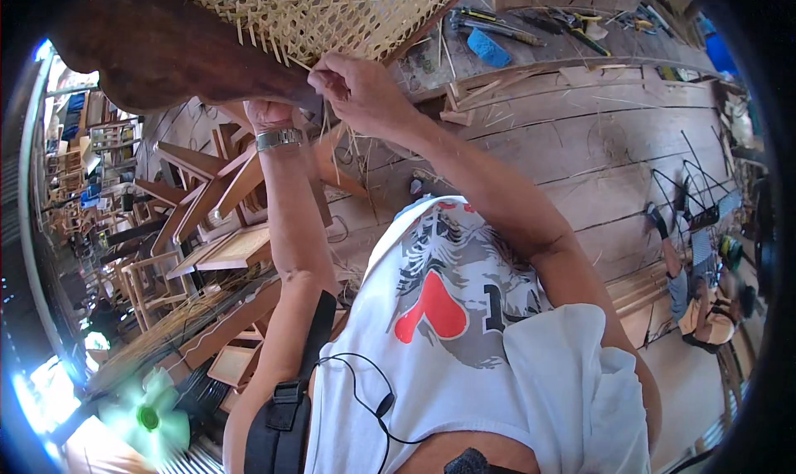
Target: Weave rattan strips into a wooden chair frame backrest using specialized tools.
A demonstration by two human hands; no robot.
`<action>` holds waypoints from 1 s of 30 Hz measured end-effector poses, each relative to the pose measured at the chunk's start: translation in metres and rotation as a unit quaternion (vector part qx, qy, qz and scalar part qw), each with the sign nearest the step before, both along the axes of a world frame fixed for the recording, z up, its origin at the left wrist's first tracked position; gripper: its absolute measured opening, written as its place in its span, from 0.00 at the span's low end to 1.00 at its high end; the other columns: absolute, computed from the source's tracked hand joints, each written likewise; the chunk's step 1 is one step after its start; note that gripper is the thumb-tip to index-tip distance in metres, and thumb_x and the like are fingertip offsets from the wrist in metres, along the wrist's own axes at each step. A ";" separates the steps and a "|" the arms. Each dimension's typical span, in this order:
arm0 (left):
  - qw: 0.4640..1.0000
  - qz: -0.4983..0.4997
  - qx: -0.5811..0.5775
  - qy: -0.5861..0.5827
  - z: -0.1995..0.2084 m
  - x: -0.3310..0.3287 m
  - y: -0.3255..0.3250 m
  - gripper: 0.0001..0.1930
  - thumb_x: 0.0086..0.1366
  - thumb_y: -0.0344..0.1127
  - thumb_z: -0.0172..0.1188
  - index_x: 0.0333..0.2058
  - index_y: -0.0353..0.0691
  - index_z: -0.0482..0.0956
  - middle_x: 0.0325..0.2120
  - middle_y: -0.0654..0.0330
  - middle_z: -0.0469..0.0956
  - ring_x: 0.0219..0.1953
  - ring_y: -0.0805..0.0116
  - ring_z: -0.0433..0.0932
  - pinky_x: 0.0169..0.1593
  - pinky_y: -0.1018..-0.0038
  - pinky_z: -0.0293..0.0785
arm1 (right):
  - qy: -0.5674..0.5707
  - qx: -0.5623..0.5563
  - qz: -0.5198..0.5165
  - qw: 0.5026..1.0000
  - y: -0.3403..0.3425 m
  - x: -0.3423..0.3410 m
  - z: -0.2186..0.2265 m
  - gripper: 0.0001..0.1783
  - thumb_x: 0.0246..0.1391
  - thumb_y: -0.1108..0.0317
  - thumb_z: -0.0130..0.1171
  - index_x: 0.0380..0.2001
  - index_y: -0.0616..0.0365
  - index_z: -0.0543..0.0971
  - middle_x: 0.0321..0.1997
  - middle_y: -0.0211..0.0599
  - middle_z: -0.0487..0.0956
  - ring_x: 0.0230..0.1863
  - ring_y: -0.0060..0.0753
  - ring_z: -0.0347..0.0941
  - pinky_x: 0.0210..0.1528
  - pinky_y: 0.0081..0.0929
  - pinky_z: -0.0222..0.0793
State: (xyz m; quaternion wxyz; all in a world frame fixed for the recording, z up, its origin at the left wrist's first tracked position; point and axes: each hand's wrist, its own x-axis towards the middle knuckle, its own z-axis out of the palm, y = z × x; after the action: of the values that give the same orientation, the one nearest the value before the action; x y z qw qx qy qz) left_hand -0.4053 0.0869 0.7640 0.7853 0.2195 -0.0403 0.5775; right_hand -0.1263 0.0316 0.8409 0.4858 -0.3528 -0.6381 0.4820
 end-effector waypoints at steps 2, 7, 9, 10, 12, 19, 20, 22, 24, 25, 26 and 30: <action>0.995 0.037 0.057 0.073 0.004 -0.002 0.003 0.26 0.78 0.57 0.45 0.62 0.46 0.73 0.60 0.54 0.77 0.63 0.56 0.72 0.68 0.53 0.65 | 0.067 -0.141 0.050 0.987 -0.001 -0.002 -0.001 0.17 0.67 0.55 0.62 0.41 0.61 0.83 0.27 0.37 0.82 0.27 0.33 0.80 0.33 0.37 0.76; 0.991 0.088 0.025 0.098 0.016 0.004 0.014 0.25 0.77 0.55 0.47 0.61 0.45 0.74 0.57 0.55 0.77 0.60 0.58 0.74 0.65 0.56 0.67 | 0.044 -0.159 0.019 0.986 -0.003 0.002 -0.002 0.15 0.69 0.57 0.60 0.36 0.59 0.82 0.25 0.26 0.79 0.26 0.16 0.68 0.31 0.25 0.68; 0.989 0.106 0.013 0.106 0.022 0.009 0.019 0.25 0.77 0.54 0.48 0.60 0.44 0.74 0.55 0.55 0.77 0.59 0.59 0.74 0.64 0.57 0.67 | 0.036 -0.149 -0.002 0.988 0.000 0.003 -0.002 0.16 0.68 0.57 0.61 0.34 0.58 0.82 0.24 0.27 0.78 0.26 0.16 0.67 0.30 0.25 0.66; 0.987 0.116 0.008 0.112 0.027 0.010 0.020 0.24 0.77 0.54 0.48 0.60 0.44 0.75 0.55 0.55 0.77 0.58 0.59 0.74 0.63 0.58 0.68 | 0.036 -0.133 -0.007 0.990 0.001 0.004 -0.003 0.16 0.68 0.56 0.62 0.33 0.59 0.82 0.24 0.27 0.78 0.26 0.16 0.66 0.30 0.25 0.66; 0.983 0.131 0.002 0.125 0.035 0.012 0.022 0.24 0.77 0.53 0.49 0.60 0.43 0.75 0.54 0.55 0.78 0.57 0.60 0.75 0.62 0.59 0.68 | 0.023 -0.105 -0.024 0.994 0.008 0.007 -0.004 0.17 0.67 0.55 0.63 0.32 0.59 0.82 0.22 0.29 0.77 0.26 0.16 0.66 0.30 0.26 0.66; 0.974 0.175 -0.024 0.142 0.049 0.026 0.017 0.22 0.76 0.50 0.51 0.58 0.41 0.76 0.49 0.57 0.78 0.52 0.62 0.76 0.57 0.63 0.71 | 0.000 -0.054 -0.050 0.997 0.020 0.008 -0.006 0.20 0.65 0.52 0.65 0.31 0.61 0.82 0.20 0.36 0.76 0.25 0.23 0.68 0.30 0.32 0.68; 0.972 0.182 -0.027 0.148 0.051 0.029 0.014 0.22 0.76 0.50 0.52 0.57 0.41 0.76 0.49 0.57 0.78 0.52 0.63 0.76 0.57 0.63 0.71 | -0.002 -0.046 -0.053 0.998 0.019 0.009 -0.005 0.20 0.65 0.52 0.65 0.31 0.60 0.82 0.20 0.37 0.76 0.24 0.24 0.68 0.30 0.32 0.68; 0.969 0.196 -0.031 0.150 0.053 0.037 0.010 0.21 0.76 0.49 0.52 0.57 0.40 0.76 0.47 0.57 0.79 0.50 0.64 0.77 0.56 0.65 0.72 | -0.033 -0.048 -0.050 0.997 0.021 0.012 -0.003 0.20 0.65 0.52 0.65 0.32 0.60 0.82 0.22 0.40 0.77 0.25 0.26 0.70 0.31 0.33 0.69; 0.965 0.212 -0.031 0.149 0.055 0.045 0.007 0.21 0.75 0.48 0.53 0.56 0.40 0.76 0.46 0.57 0.79 0.49 0.64 0.77 0.54 0.66 0.72 | -0.064 -0.032 -0.054 0.996 0.021 0.016 -0.002 0.21 0.64 0.51 0.65 0.33 0.60 0.82 0.24 0.42 0.79 0.25 0.30 0.73 0.32 0.35 0.70; 0.963 0.221 -0.032 0.148 0.057 0.048 0.006 0.21 0.75 0.48 0.53 0.56 0.39 0.77 0.46 0.58 0.79 0.49 0.65 0.77 0.54 0.66 0.73 | -0.077 -0.014 -0.060 0.995 0.022 0.017 -0.002 0.21 0.64 0.50 0.65 0.33 0.60 0.83 0.25 0.43 0.80 0.26 0.33 0.76 0.33 0.36 0.71; 0.961 0.230 -0.032 0.151 0.058 0.052 0.005 0.20 0.75 0.48 0.54 0.56 0.39 0.77 0.45 0.58 0.79 0.48 0.65 0.78 0.53 0.67 0.73 | -0.084 0.015 -0.066 0.994 0.024 0.019 -0.002 0.21 0.64 0.50 0.65 0.34 0.60 0.83 0.25 0.44 0.81 0.27 0.36 0.78 0.34 0.37 0.72; 0.949 0.273 -0.038 0.155 0.063 0.062 -0.005 0.19 0.75 0.46 0.55 0.55 0.38 0.77 0.43 0.58 0.79 0.45 0.67 0.78 0.50 0.69 0.74 | -0.177 0.064 -0.099 0.977 0.035 0.017 -0.002 0.22 0.64 0.48 0.64 0.38 0.58 0.84 0.33 0.46 0.85 0.35 0.47 0.83 0.38 0.42 0.76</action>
State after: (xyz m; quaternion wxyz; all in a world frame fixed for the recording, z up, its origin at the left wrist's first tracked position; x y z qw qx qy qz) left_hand -0.3432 0.0820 0.8272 0.6020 0.2789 0.1658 0.7296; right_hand -0.1097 0.0667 0.8392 0.4325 -0.4621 -0.7053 0.3194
